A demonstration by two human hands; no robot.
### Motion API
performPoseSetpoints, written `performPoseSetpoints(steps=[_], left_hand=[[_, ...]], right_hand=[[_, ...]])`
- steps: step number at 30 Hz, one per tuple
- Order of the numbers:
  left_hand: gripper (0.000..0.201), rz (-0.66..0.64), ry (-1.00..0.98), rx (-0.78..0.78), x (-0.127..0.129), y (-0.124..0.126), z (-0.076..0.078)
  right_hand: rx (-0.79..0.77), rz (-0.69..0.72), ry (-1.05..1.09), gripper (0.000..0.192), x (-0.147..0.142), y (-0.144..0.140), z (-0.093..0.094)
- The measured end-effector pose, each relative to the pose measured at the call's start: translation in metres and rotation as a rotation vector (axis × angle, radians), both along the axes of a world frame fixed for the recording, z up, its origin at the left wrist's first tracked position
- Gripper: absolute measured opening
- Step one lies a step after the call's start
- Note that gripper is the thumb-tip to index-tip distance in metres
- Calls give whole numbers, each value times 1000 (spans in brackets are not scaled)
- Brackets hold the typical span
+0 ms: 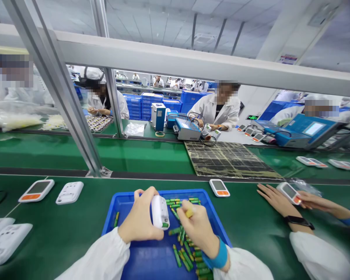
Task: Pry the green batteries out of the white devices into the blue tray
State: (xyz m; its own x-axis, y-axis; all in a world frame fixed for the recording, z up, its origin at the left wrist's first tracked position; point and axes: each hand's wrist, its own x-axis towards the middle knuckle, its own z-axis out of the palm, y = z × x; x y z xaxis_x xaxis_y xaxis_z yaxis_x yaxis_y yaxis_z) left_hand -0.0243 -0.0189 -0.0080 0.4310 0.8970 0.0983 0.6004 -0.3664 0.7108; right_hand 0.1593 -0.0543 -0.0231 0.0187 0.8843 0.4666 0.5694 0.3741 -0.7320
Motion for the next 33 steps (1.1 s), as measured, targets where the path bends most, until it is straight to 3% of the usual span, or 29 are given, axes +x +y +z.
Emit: performPoseSetpoints(steps=[2,4,8,13,20,25,30,33], left_hand=[[64,31,-151,-95,-4,1,1],[67,-39,-342,-169,-7,2,0],[70,-185,-582,-248,-6,2,-3],[72,-183,-612,-232,-3,1,-4],[74,-137,-563,-210,-1,-1,-7],[73,-132,-560,-204,-1,-1,-6],[72,-132,-592,-201,-1,0,-6],[70,-128,-683,-234,-1,0,-8]], right_hand=[[-138,-63,302,32,6,5,-1],[-209,-95,592,34,10,8,1],[-190,-72,835,36,11,4,7],[-186,-43,845,37,8,-3,7],[-61,11,623,38,11,-7,-1],[-10,-16,639,39,11,-8,-2],[-82,-7,679,39,7,-7,2],[-189,-27,825,36,4,-3,5]])
